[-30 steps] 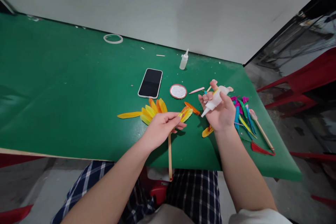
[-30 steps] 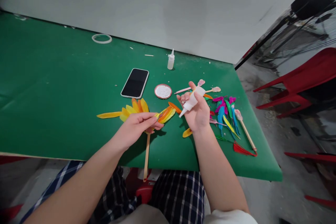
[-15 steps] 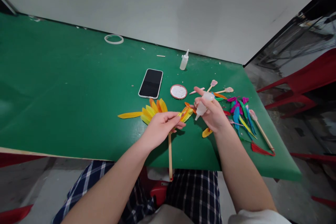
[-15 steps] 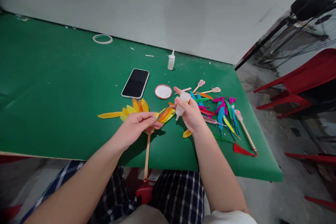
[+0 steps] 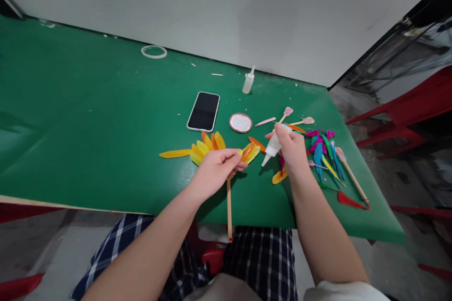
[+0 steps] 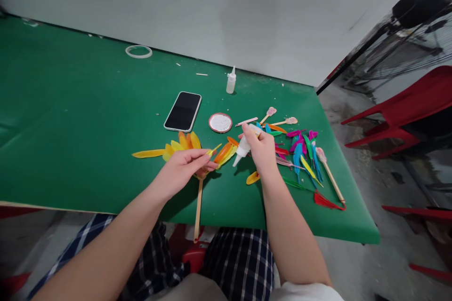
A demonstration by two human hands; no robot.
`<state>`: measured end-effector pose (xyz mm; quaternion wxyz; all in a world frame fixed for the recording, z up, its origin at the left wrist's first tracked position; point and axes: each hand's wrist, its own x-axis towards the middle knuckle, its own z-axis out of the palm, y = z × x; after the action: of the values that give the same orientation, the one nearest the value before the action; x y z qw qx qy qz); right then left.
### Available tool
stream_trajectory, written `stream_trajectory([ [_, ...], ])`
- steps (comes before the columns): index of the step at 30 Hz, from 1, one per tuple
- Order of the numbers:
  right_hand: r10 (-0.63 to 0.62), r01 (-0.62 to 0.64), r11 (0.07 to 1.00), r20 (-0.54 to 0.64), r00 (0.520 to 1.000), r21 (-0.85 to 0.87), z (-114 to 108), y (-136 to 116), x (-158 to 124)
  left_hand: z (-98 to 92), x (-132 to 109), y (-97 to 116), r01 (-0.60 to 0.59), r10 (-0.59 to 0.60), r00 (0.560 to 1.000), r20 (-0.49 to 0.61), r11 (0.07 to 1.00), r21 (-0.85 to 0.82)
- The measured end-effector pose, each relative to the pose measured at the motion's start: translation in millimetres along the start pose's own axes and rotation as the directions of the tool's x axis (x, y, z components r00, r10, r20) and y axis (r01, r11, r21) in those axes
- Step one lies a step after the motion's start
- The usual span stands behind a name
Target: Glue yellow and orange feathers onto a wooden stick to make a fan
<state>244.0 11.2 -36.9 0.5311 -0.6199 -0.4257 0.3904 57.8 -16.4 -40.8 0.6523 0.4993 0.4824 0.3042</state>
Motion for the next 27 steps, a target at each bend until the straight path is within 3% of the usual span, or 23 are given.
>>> stream_trajectory([
  [8, 0.038, -0.037, 0.938, 0.003, 0.999, 0.346, -0.3, 3.4, 7.8, 1.9, -1.1, 0.2, -0.003, 0.003, 0.999, 0.035, 1.0, -0.003],
  [27, 0.037, -0.035, 0.917, 0.002, 0.999, 0.396, 7.5, 8.1, 6.2, 2.5, -2.7, 1.7, -0.014, 0.015, 0.998, 0.061, 1.0, -0.019],
])
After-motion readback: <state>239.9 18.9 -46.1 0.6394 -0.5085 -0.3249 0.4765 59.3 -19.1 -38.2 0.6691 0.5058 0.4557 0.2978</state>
